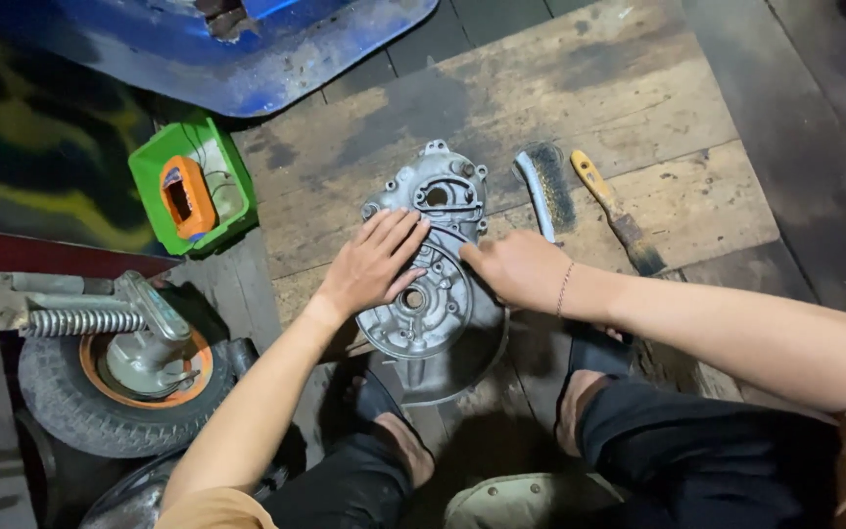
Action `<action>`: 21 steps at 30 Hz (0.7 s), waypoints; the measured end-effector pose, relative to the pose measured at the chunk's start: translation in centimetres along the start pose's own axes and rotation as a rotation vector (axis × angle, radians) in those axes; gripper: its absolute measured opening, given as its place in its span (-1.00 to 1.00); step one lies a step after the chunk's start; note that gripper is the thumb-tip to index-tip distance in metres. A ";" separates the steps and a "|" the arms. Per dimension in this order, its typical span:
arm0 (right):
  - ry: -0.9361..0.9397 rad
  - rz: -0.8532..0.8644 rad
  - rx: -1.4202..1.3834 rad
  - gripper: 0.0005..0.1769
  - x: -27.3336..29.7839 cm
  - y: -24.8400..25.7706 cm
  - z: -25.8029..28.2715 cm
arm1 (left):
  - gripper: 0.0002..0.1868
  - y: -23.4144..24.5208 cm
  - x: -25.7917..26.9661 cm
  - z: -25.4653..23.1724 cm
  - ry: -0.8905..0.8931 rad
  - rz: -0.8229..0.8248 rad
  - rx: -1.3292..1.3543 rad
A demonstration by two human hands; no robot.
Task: The person sits on the floor and cleans a metallic engine casing using a wire brush and a metal rod. They scrub the surface and crevices of the part, occasionally rotating it to access different areas.
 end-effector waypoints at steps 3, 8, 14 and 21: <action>-0.010 0.092 -0.075 -0.47 0.2 -0.2 0.0 | -0.36 -0.1 0.0 0.0 0.007 -0.004 0.005; -0.056 0.020 -0.051 -0.61 0.7 1.0 0.6 | -0.36 -0.3 0.2 0.0 0.004 -0.001 0.003; -0.028 0.067 0.040 -0.60 -0.2 1.6 1.0 | -0.36 -0.4 -0.1 0.0 -0.023 -0.001 -0.006; 0.089 -0.311 0.359 -0.92 0.6 -2.4 2.4 | -0.35 -0.5 0.2 0.0 0.005 0.048 -0.019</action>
Point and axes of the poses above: each hand's wrist, its own x-axis away from the middle knuckle, its own y-axis out of the back of the hand, z = x × y, the point moved 2 cm from there along -x, towards the middle knuckle, and after that the axes turned 7 degrees about -z, right-handed, at the moved point
